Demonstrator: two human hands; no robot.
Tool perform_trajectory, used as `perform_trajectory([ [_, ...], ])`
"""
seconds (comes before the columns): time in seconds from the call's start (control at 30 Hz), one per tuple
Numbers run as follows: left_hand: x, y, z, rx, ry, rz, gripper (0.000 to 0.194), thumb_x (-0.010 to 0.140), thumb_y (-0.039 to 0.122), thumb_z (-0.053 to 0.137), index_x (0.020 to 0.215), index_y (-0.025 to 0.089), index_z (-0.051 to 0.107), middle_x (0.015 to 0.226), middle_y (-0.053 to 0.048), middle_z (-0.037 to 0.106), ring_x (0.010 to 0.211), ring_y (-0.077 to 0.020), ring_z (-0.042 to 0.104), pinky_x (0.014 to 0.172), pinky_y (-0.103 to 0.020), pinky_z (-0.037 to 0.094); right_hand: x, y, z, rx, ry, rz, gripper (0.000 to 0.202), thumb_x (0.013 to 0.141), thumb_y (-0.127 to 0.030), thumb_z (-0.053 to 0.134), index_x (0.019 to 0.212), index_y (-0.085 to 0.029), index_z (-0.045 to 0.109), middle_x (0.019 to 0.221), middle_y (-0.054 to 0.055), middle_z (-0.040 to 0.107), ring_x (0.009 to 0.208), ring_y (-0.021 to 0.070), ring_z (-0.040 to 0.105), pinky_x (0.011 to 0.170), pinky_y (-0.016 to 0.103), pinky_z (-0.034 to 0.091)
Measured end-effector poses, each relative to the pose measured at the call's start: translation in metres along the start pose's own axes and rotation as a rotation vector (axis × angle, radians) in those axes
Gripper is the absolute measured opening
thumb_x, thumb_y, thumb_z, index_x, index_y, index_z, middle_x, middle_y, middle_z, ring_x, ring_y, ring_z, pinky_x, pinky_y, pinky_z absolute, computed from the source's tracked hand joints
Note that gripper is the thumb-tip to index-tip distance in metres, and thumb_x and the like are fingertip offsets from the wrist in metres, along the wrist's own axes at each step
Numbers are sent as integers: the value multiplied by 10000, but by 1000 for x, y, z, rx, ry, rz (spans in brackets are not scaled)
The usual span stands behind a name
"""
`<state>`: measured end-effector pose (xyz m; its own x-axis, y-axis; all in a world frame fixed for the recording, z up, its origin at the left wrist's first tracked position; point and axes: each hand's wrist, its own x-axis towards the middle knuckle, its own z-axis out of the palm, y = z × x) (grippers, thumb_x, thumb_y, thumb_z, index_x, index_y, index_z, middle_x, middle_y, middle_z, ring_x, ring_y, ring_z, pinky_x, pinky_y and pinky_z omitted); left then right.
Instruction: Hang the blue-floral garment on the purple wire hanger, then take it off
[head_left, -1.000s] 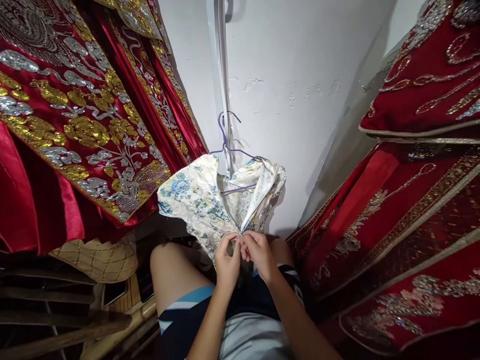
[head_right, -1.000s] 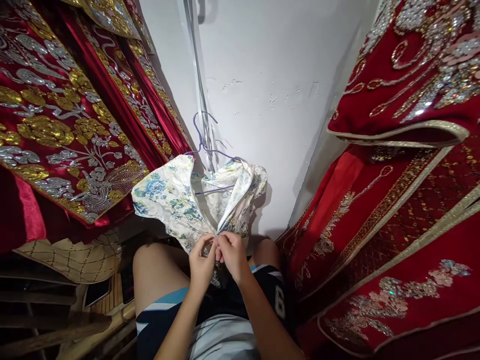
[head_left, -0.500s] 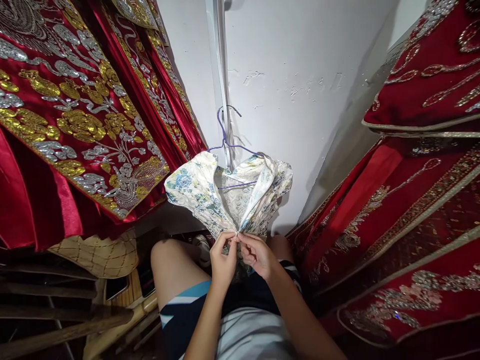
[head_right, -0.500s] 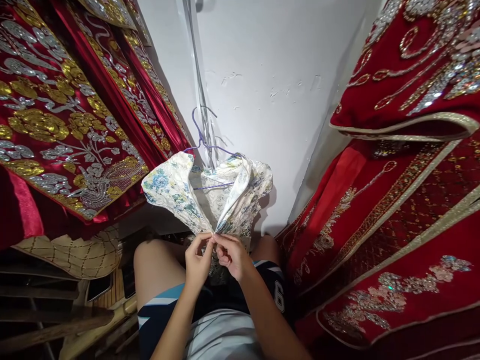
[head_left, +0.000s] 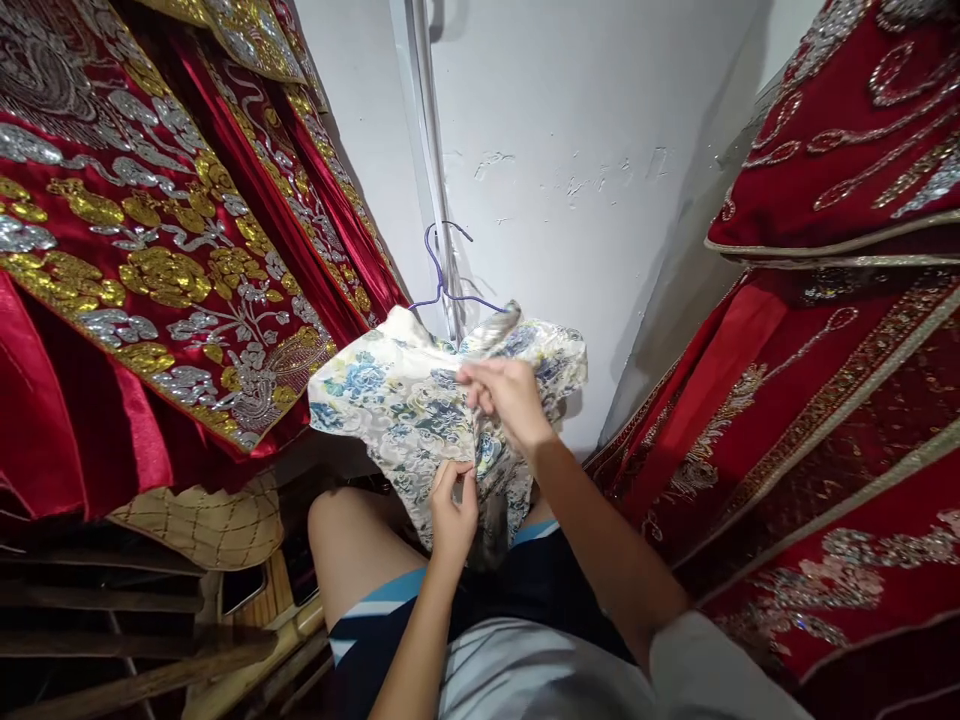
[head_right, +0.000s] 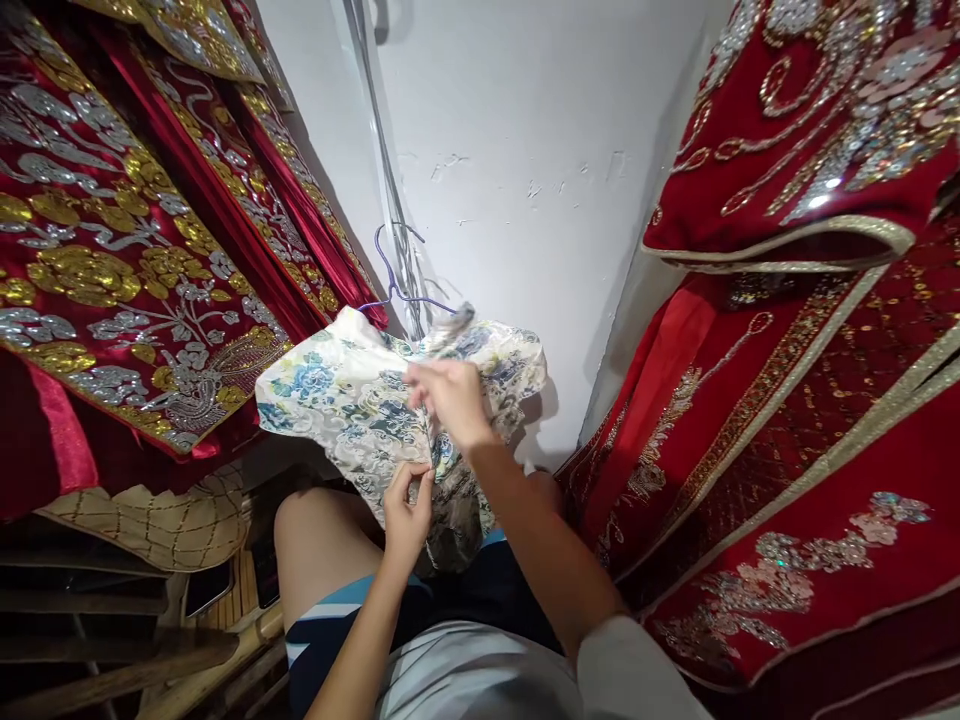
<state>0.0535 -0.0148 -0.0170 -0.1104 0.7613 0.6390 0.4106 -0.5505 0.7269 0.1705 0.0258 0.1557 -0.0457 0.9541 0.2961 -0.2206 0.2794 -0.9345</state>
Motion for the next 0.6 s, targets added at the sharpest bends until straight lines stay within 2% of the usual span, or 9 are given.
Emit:
perform_trajectory([
  [0.07,3,-7,2,14,-30,18,171,956,261,526,829,188,614,790,-36,586,793,-191,582,738,-296,461,24,-26,5,-5,-2,-62,217,829,-306,675,710,-128,709,521,10,628,388,60,401,398,210,282],
  [0.13,9,-9,-2,5,-104,14,184,950,264,532,809,187,622,790,-42,607,795,-196,598,744,-305,473,36,-40,8,-42,-28,-72,233,855,-299,655,712,-124,713,498,7,617,375,57,382,396,209,284],
  [0.2,25,-1,-12,-15,-198,24,183,945,271,556,820,187,660,830,-53,651,840,-205,626,783,-317,487,37,-43,7,-67,-70,-68,236,872,-301,640,741,-124,726,493,5,616,365,57,372,390,209,279],
  [0.27,51,17,-28,-28,-239,81,142,936,278,595,931,202,715,943,-65,688,934,-213,640,848,-328,491,33,-37,4,-57,-99,-76,225,880,-297,633,764,-131,730,495,0,615,367,59,380,390,207,274],
  [0.37,107,58,-51,-40,-42,224,320,943,282,604,1257,232,643,1037,-61,670,946,-194,630,864,-324,491,29,-29,2,-28,-109,-112,224,885,-292,626,740,-145,713,482,-14,586,379,63,393,401,208,280],
  [0.4,126,71,-55,-15,-9,270,347,962,276,572,1304,233,615,1056,-62,668,939,-187,624,873,-326,485,28,-28,2,-23,-114,-128,228,885,-294,624,730,-149,705,479,-19,575,385,65,394,409,210,286],
  [0.43,143,83,-58,35,-8,316,333,978,269,539,1299,225,616,1048,-61,670,907,-179,618,851,-319,482,29,-27,2,-23,-121,-144,230,885,-295,622,719,-153,697,479,-24,565,392,66,395,417,212,292],
  [0.5,170,100,-58,168,-48,395,219,971,243,542,1130,186,681,980,-58,670,834,-167,597,778,-295,466,30,-25,3,-32,-109,-179,232,878,-301,621,703,-161,682,483,-35,542,410,71,399,436,218,302],
  [0.6,187,116,-55,284,-97,503,111,938,217,590,887,164,674,843,-36,651,749,-154,564,715,-279,440,32,-12,2,-76,5,-258,222,851,-301,625,675,-169,655,529,-36,546,463,84,430,474,227,322],
])
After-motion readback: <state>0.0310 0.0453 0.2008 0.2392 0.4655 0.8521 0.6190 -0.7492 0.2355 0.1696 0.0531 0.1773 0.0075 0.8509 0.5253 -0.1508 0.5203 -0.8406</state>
